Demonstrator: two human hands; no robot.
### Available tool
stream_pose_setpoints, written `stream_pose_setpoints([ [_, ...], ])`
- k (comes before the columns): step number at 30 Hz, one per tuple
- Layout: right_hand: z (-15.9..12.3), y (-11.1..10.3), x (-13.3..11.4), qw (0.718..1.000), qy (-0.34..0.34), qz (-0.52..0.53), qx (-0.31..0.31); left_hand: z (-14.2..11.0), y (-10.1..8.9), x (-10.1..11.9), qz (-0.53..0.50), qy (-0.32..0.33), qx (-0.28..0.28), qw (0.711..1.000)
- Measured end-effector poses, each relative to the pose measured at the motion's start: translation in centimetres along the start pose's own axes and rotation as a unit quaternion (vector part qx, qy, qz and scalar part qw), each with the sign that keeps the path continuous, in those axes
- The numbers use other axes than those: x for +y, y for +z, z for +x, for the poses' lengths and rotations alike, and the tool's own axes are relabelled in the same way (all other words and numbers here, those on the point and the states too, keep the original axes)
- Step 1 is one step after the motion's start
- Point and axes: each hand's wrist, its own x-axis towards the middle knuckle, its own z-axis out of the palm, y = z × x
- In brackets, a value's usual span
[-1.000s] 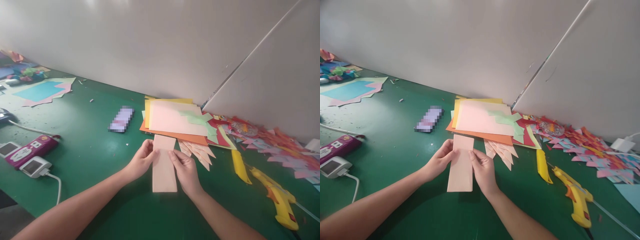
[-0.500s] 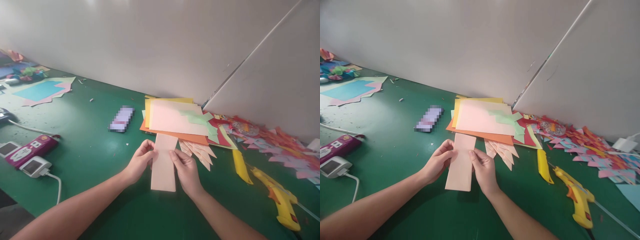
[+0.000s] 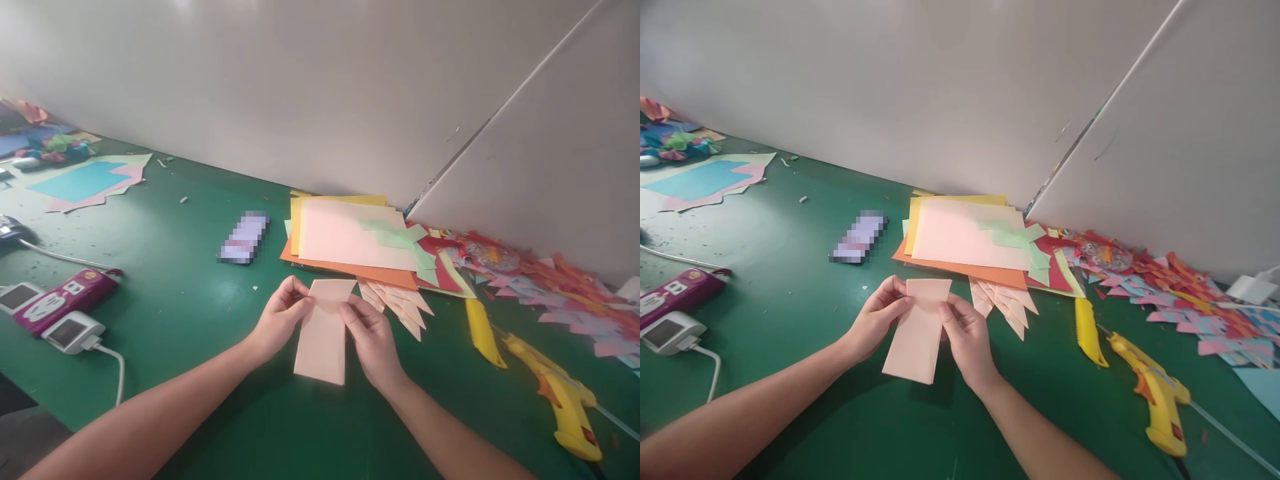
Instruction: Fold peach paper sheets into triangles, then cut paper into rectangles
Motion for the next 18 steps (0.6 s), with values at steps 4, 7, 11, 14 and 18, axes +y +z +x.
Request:
stream_pose_setpoints([
  [4, 0.01, 0.04, 0.07, 1.0, -0.013, 0.0, -0.004, 0.02, -0.05, 0.16, -0.013, -0.004, -0.01, 1.0],
  [7, -0.01, 0.11, 0.11, 1.0, -0.009, 0.023, -0.011, 0.01, -0.02, 0.32, -0.03, -0.009, -0.014, 0.999],
  [11, -0.03, 0.15, 0.0, 0.996, 0.002, 0.077, -0.044, 0.01, -0.12, 0.34, -0.027, 0.01, -0.007, 1.0],
  [14, -0.02, 0.13, -0.11, 0.995, 0.004, 0.079, -0.061, 0.02, -0.27, 0.19, -0.022, 0.024, 0.003, 0.999],
  [18, 0.11, 0.13, 0.05, 0.997, 0.013, 0.061, -0.05, -0.07, -0.14, -0.05, -0.013, 0.009, 0.008, 1.0],
])
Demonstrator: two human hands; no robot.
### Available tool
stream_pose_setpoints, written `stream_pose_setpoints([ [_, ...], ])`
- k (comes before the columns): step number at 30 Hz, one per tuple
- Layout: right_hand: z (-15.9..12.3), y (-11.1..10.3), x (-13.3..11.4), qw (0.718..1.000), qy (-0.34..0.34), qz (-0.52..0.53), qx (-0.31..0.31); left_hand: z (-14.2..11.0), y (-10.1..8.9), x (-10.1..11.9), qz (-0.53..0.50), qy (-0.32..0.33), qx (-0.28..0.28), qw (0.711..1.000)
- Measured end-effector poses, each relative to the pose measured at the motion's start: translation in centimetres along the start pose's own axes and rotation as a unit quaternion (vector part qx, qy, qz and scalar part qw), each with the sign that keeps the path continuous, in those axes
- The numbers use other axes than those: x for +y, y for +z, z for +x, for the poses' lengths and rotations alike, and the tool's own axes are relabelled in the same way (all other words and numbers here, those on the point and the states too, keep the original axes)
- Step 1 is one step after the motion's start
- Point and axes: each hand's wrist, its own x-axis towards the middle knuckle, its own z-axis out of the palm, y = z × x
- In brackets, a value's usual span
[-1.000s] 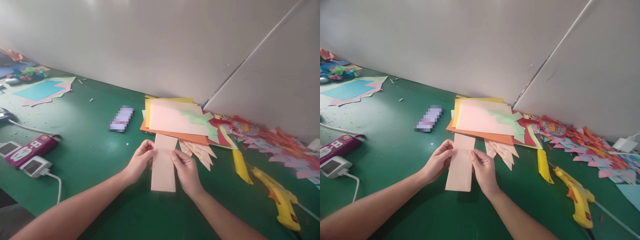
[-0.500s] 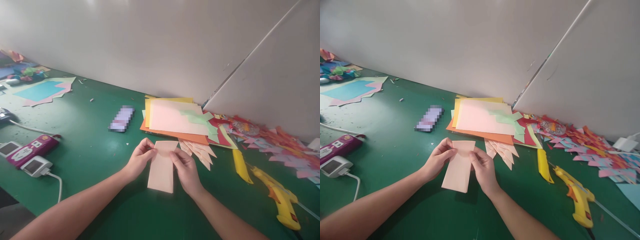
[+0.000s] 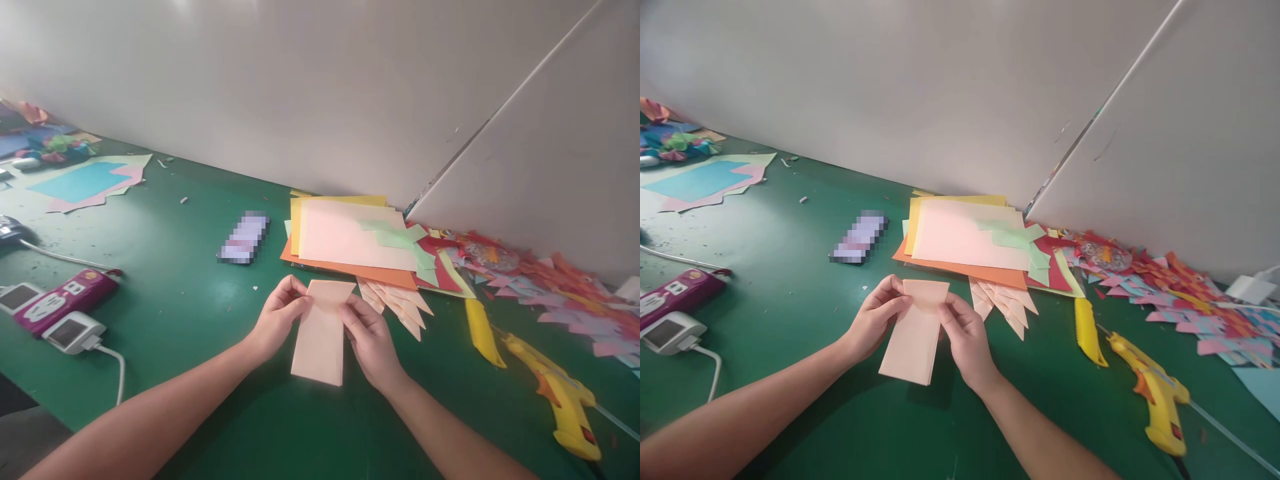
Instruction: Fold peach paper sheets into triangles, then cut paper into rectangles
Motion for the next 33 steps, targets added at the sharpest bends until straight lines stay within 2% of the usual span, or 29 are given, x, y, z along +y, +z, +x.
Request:
stream_pose_setpoints([
  [3, 0.1, 0.0, 0.1, 0.998, -0.014, -0.046, 0.036, -0.1, 0.3, -0.1, 0.008, -0.037, -0.005, 0.999],
  [5, 0.1, 0.0, -0.1, 0.991, -0.045, -0.109, 0.056, -0.2, 0.5, -0.2, 0.02, -0.061, -0.036, 0.997],
  [7, 0.0, -0.1, -0.4, 0.977, -0.088, -0.183, 0.068, -0.3, 0.5, -0.2, 0.066, -0.048, -0.064, 0.995],
  [9, -0.1, -0.2, -0.6, 0.956, -0.141, -0.246, 0.071, -0.4, 0.5, -0.1, 0.151, 0.025, -0.071, 0.986],
  [11, -0.3, -0.2, -0.9, 0.935, -0.201, -0.285, 0.064, -0.6, 0.5, 0.0, 0.229, 0.133, -0.074, 0.961],
  [13, -0.6, -0.2, -1.0, 0.919, -0.255, -0.298, 0.049, -0.9, 0.6, 0.0, 0.266, 0.225, -0.086, 0.934],
  [15, -0.8, -0.2, -0.9, 0.909, -0.286, -0.299, 0.039, -1.1, 0.8, -0.3, 0.27, 0.268, -0.095, 0.92],
  [22, -0.5, -0.1, -0.6, 0.908, -0.259, -0.326, 0.041, -1.0, 1.1, -1.6, 0.259, 0.219, -0.051, 0.939],
  [30, -1.1, 0.1, -1.0, 0.91, -0.281, -0.301, 0.048, -1.5, 1.4, -0.8, 0.297, 0.286, -0.056, 0.909],
  [32, -1.1, 0.2, -1.1, 0.923, -0.251, -0.283, 0.071, -1.3, 1.3, -0.4, 0.303, 0.248, -0.05, 0.919],
  [33, -1.0, 0.3, -1.2, 0.931, -0.227, -0.271, 0.087, -1.1, 1.1, -0.1, 0.298, 0.207, -0.046, 0.931],
])
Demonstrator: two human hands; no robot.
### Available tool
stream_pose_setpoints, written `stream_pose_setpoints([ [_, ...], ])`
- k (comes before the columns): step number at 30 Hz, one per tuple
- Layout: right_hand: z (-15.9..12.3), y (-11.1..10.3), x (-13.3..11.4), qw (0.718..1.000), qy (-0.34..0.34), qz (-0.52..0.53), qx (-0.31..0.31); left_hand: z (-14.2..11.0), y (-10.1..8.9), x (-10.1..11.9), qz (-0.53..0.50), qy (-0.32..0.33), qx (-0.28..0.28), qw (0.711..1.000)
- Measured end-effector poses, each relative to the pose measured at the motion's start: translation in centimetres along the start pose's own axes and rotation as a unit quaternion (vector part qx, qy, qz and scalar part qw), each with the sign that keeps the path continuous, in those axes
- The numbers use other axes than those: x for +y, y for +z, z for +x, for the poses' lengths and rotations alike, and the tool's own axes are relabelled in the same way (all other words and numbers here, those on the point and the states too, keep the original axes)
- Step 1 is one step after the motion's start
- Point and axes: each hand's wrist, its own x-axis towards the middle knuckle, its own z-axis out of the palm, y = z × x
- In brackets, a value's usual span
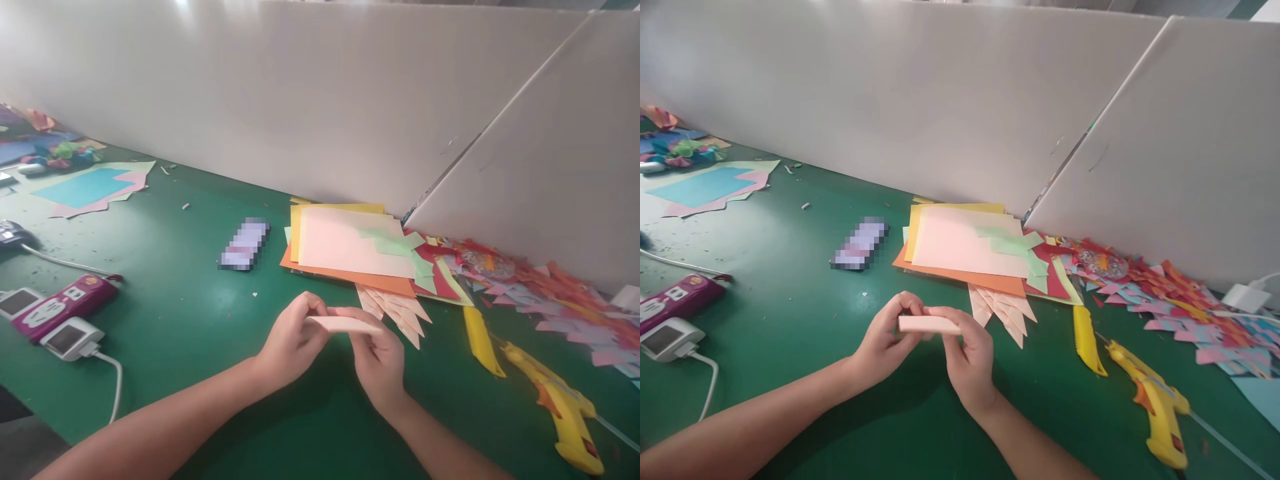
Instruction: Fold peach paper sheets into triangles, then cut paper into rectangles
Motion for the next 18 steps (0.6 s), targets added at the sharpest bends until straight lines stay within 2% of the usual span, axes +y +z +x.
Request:
stream_pose_setpoints([
  [2, 0.27, 0.16, 0.06, 0.997, 0.071, 0.024, 0.011, 0.44, -0.58, 0.11, -0.054, -0.112, -0.041, 0.991],
  [3, 0.39, 0.26, 0.16, 0.993, 0.108, 0.046, 0.008, 0.64, -0.84, 0.16, -0.1, -0.171, -0.073, 0.977],
  [5, 0.52, 0.46, 0.43, 0.978, 0.178, 0.108, -0.013, 0.89, -1.18, 0.27, -0.211, -0.266, -0.146, 0.929],
  [7, 0.5, 0.58, 0.67, 0.958, 0.227, 0.172, -0.038, 0.91, -1.21, 0.36, -0.292, -0.301, -0.202, 0.885],
  [8, 0.45, 0.58, 0.73, 0.952, 0.236, 0.19, -0.046, 0.86, -1.13, 0.39, -0.305, -0.289, -0.22, 0.88],
  [9, 0.38, 0.54, 0.73, 0.954, 0.228, 0.19, -0.05, 0.77, -1.04, 0.42, -0.295, -0.258, -0.235, 0.89],
  [12, 0.15, 0.3, 0.43, 0.984, 0.118, 0.12, -0.05, 0.54, -0.81, 0.48, -0.145, -0.098, -0.227, 0.958],
  [13, 0.07, 0.25, 0.29, 0.992, 0.071, 0.095, -0.047, 0.52, -0.77, 0.52, -0.089, -0.041, -0.215, 0.972],
  [16, -0.18, 0.27, 0.01, 0.997, -0.028, 0.063, -0.042, 0.67, -0.68, 0.63, -0.018, 0.071, -0.204, 0.976],
  [18, -0.32, 0.41, 0.02, 0.996, -0.05, 0.061, -0.039, 0.86, -0.56, 0.56, -0.024, 0.097, -0.213, 0.972],
])
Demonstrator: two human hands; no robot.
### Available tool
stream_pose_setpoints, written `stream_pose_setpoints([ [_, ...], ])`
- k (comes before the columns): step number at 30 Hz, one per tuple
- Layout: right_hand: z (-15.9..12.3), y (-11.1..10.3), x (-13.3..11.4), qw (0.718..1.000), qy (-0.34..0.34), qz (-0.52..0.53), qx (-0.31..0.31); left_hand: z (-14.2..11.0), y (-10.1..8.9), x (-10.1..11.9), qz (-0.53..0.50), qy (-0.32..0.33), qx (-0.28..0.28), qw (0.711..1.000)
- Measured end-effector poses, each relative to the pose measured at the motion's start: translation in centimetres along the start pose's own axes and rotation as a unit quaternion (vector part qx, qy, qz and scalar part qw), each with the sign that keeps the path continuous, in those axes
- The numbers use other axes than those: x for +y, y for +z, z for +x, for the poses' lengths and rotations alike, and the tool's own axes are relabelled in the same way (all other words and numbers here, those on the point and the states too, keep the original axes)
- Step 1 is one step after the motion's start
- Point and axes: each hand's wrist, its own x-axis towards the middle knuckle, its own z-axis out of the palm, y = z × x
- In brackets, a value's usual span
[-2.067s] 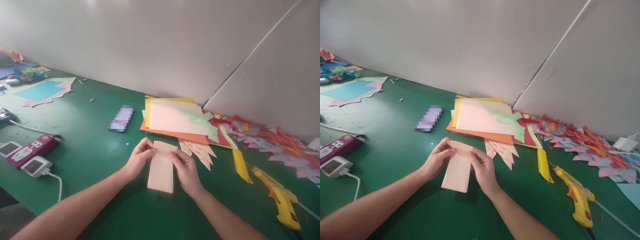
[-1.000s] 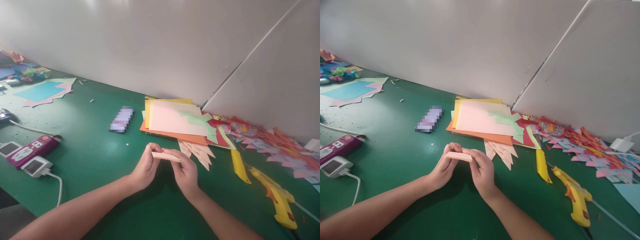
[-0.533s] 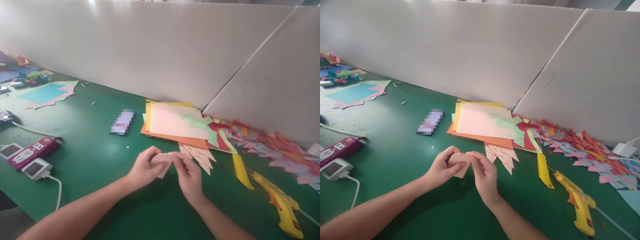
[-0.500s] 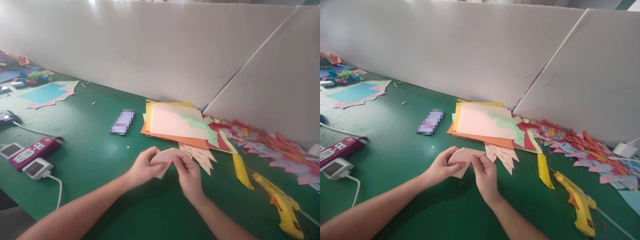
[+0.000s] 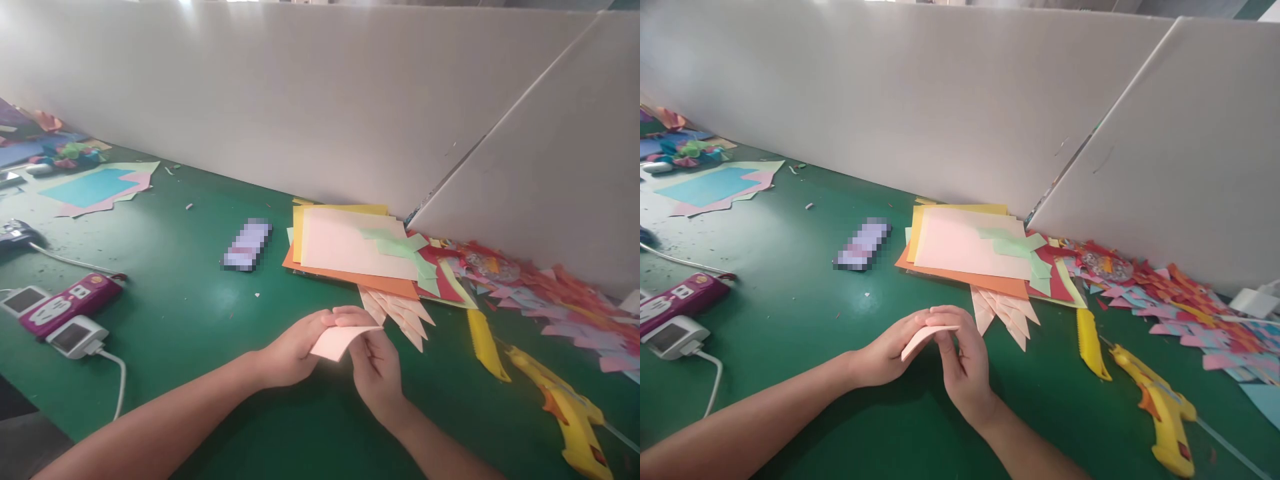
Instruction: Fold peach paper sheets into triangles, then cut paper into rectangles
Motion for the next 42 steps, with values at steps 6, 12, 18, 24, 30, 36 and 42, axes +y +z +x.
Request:
stream_pose_setpoints([
  [6, 0.1, 0.2, 0.2, 0.996, 0.088, -0.016, -0.022, 0.1, 0.3, -1.2, 0.018, -0.06, 0.008, 0.998],
  [12, 0.2, 0.2, 0.2, 0.996, 0.09, -0.017, -0.024, 0.0, 0.5, -1.5, 0.016, -0.055, 0.016, 0.998],
  [18, 0.0, 0.1, 0.5, 0.994, 0.103, -0.017, -0.03, 0.0, 0.3, -1.2, -0.004, -0.102, 0.0, 0.995],
  [24, 0.1, 0.0, 0.2, 0.998, 0.043, -0.014, -0.039, -0.1, 0.3, -1.0, 0.022, -0.062, -0.007, 0.998],
  [30, -0.1, 0.0, 0.7, 0.994, 0.089, -0.038, -0.048, -0.2, 0.1, -1.3, 0.027, -0.098, -0.023, 0.994],
  [36, -0.2, -0.1, 0.9, 0.993, 0.096, -0.044, -0.056, -0.3, -0.2, -1.7, 0.017, -0.111, -0.051, 0.992],
  [42, -0.1, 0.0, 0.7, 0.996, 0.064, -0.037, -0.057, -0.1, -0.1, -1.2, 0.037, -0.079, -0.049, 0.995],
])
